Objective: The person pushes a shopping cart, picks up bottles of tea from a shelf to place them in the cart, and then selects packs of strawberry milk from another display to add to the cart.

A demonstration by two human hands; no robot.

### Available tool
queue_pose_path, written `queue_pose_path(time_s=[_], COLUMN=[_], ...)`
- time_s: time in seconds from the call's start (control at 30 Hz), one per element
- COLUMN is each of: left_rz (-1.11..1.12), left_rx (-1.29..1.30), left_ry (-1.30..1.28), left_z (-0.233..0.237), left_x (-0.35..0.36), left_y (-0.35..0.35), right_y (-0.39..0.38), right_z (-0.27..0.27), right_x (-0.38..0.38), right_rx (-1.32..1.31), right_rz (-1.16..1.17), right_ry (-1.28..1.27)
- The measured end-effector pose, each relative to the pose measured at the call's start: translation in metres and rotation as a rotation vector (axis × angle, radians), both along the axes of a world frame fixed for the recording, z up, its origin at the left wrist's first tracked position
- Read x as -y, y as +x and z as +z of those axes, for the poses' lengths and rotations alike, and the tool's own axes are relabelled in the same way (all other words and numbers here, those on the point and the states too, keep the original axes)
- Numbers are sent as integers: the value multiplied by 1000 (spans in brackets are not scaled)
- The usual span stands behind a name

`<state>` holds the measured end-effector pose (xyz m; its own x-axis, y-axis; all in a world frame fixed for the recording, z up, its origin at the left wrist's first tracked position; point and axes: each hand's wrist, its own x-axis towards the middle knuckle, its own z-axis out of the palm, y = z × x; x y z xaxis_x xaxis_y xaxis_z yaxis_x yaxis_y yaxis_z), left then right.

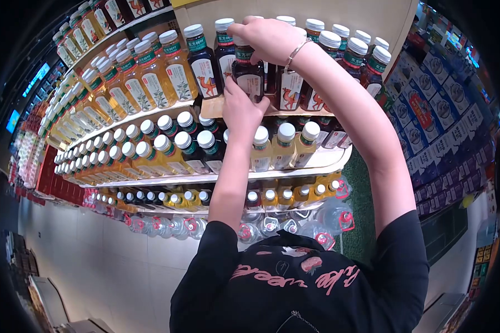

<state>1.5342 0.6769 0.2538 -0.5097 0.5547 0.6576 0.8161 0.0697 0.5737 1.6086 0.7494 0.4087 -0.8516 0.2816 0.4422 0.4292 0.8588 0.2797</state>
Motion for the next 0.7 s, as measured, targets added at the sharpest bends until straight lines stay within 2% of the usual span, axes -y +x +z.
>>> queue_pose_path(time_s=[0.07,0.33,0.43,0.5,0.7], left_rz=[59,129,248,250,194], left_rx=[48,91,-1,13,-1], left_ry=[-26,-11,51,44,47], left_z=[2,6,-3,-2,-6], left_x=[11,27,27,26,27], left_y=[-8,-53,-69,-75,-88], right_y=[-7,-59,-32,-25,-10], right_z=[-2,-7,12,16,16], right_x=[5,12,-14,-28,-38], right_rx=[-82,-214,-164,-145,15], right_rz=[107,211,138,99,91], right_ry=[7,23,7,46,-40])
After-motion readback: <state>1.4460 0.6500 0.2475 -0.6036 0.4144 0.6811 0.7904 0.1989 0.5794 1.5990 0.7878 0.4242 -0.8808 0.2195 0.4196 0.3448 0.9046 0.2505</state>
